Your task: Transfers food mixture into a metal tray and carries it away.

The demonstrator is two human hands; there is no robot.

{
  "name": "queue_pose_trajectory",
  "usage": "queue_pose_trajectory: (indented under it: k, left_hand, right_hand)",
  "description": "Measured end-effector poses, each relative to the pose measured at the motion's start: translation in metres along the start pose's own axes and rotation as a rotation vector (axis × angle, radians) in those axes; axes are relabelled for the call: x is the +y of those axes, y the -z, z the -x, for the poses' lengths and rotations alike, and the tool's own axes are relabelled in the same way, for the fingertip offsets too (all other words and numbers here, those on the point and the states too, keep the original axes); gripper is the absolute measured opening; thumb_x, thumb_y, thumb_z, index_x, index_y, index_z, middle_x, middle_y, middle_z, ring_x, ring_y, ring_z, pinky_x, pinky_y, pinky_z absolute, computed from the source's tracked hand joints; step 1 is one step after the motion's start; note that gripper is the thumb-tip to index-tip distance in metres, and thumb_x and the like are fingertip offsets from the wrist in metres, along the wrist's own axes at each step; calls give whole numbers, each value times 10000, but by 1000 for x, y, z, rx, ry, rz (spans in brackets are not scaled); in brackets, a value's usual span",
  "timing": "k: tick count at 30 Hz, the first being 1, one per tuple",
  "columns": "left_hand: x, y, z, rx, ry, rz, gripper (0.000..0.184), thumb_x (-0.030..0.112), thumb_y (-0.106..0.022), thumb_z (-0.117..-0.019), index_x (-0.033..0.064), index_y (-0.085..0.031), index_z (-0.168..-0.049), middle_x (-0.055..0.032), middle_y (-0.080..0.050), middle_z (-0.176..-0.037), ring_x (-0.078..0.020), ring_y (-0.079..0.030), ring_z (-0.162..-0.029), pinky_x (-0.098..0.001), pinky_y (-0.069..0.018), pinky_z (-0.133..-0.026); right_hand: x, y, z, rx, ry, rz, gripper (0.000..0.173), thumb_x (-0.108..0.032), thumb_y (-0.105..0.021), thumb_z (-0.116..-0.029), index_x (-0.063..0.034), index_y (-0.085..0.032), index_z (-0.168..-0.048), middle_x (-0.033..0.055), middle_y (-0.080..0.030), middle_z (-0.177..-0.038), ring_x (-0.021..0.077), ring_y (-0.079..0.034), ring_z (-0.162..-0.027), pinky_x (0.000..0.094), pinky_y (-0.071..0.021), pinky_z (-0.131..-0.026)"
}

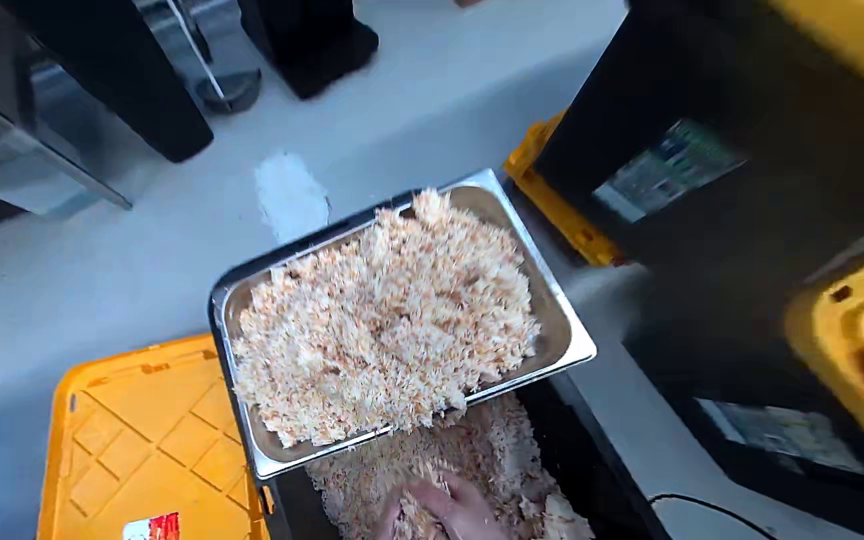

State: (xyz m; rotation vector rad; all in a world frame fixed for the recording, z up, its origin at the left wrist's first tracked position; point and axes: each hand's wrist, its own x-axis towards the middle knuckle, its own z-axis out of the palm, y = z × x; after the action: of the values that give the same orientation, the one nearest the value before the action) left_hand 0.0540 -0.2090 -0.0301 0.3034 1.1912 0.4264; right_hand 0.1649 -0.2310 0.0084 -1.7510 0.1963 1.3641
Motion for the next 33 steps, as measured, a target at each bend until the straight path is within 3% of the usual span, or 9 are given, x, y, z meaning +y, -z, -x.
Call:
queue_pose_trajectory:
  k: [5,8,11,15,18,24,27,30,33]
  left_hand:
    - [108,-119,27,-20,-264,25,289,173,-352,-1071,57,-602,-1156,-26,-716,-912,-96,-712,-830,-299,-619,-731]
    - [141,-172,17,143,-439,-114,326,104,-570,-1008,-10,-554,-1313,-140,-685,-1032,-181,-692,-888,-372,-604,-764]
    - [148,-192,-14,155,-681,-375,407,154,-689,-950,-19,-592,-1305,-178,-642,-1199,-235,-649,-1062,-448,-562,-888]
    - [147,-183,-65,73,-955,-1167,361,213,-656,-973,123,-672,-1322,-203,-396,-1573,-419,-402,-1420,-610,-394,-1103]
    - [152,-178,-80,75,-955,-1557,508,267,-653,-982,255,-553,-1480,-172,-309,-1646,-481,-356,-1441,-675,-404,-1050]
    - [171,-163,-93,184,-802,-1827,524,456,-545,-1032,364,-455,-1539,-156,-359,-1628,-444,-375,-1453,-767,-206,-1111]
    - [188,-153,-82,100,-712,-1769,661,584,-566,-988,384,-367,-1586,-146,-213,-1692,-459,-195,-1531,-795,-125,-1115]
    - [182,-107,-49,-31,-918,-1551,735,623,-623,-925,343,-414,-1572,-129,-125,-1716,-454,-69,-1559,-787,-84,-1145]
    - [133,-33,-10,-101,-1206,-1356,572,536,-565,-970,253,-551,-1468,-158,-320,-1643,-379,-269,-1526,-634,-294,-1191]
  right_hand:
    - [-125,-9,21,2,385,-24,395,-308,-727,-898,-47,-696,-1192,83,-721,-1082,147,-699,-1000,369,-591,-899]
    - [-167,-8,6,93,565,-1,251,-286,-735,-931,-117,-743,-1118,60,-734,-1005,169,-707,-915,422,-593,-812]
    - [-185,3,-21,212,747,195,340,-392,-696,-954,-148,-724,-1190,123,-679,-1103,268,-651,-1007,527,-545,-818]
    - [-192,24,-79,512,1041,691,334,-354,-667,-934,-121,-773,-1148,191,-701,-1051,410,-627,-1069,605,-503,-872]
    - [-190,43,-101,526,937,1063,360,-391,-620,-990,-262,-706,-1315,201,-579,-1441,468,-456,-1394,729,-327,-1080]
    - [-190,62,-116,433,716,1207,491,-455,-553,-1021,-333,-541,-1497,157,-390,-1623,455,-281,-1513,759,-180,-1144]
    - [-192,73,-89,367,780,985,451,-449,-634,-985,-328,-627,-1420,164,-346,-1644,474,-230,-1524,772,-154,-1143]
    - [-146,96,-40,458,1069,719,350,-282,-674,-935,-200,-734,-1270,207,-447,-1568,426,-355,-1483,667,-281,-1175]
    - [-49,109,-11,490,1177,679,310,-230,-586,-960,-82,-740,-1185,206,-587,-1411,322,-563,-1317,507,-495,-1069]
